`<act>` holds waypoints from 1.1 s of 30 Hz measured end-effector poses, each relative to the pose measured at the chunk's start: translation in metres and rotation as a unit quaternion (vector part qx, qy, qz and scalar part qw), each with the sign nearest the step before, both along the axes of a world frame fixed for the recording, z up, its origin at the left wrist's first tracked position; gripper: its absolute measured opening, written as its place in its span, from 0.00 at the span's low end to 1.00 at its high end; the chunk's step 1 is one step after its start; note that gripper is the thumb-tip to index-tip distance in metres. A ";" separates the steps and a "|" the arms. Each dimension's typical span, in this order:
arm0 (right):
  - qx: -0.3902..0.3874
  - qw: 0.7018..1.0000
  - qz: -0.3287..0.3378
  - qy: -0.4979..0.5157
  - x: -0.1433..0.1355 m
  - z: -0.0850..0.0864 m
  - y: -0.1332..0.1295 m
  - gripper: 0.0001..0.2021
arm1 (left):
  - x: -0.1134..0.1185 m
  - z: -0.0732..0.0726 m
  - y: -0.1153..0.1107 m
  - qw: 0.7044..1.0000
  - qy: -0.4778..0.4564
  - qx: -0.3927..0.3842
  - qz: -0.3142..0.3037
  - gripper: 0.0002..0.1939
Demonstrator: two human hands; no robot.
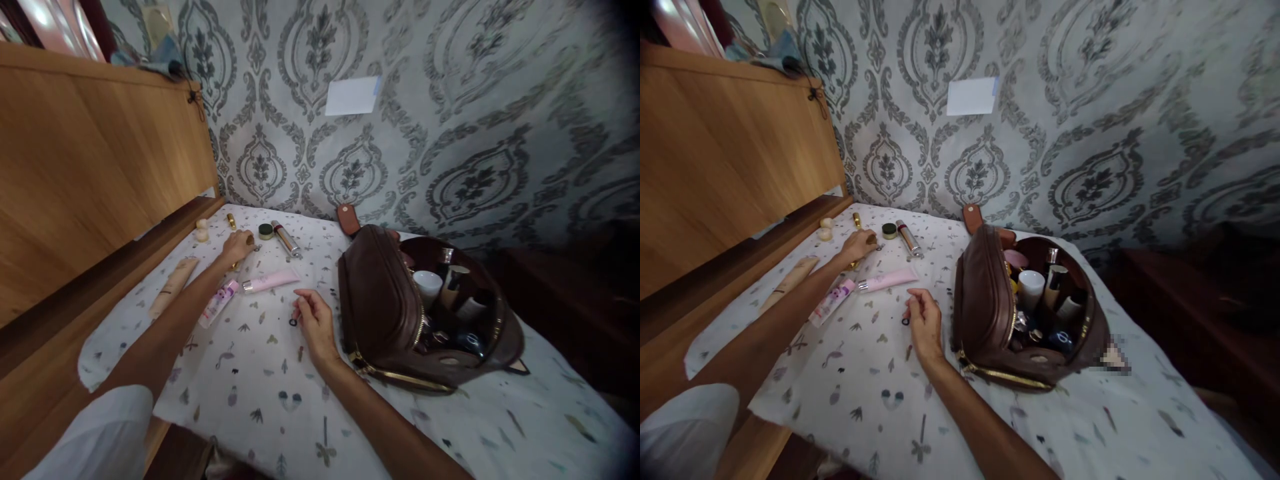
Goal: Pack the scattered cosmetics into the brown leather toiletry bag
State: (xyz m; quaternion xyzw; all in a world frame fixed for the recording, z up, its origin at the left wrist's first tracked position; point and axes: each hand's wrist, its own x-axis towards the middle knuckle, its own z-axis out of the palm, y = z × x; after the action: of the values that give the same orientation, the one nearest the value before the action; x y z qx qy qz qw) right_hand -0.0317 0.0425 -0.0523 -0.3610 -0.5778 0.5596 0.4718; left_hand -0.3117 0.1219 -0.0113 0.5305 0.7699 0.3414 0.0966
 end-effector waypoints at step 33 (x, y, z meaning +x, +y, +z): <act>-0.008 1.000 0.011 0.026 -0.003 0.000 0.001 0.13 | 0.002 0.011 -0.029 0.975 -0.093 0.000 -0.200 0.12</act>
State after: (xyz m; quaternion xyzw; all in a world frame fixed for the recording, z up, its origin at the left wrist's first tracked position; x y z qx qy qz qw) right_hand -0.0344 0.0435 -0.0520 -0.3438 -0.5647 0.5788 0.4773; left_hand -0.3092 0.0928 0.0000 0.6398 0.6355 0.3631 0.2344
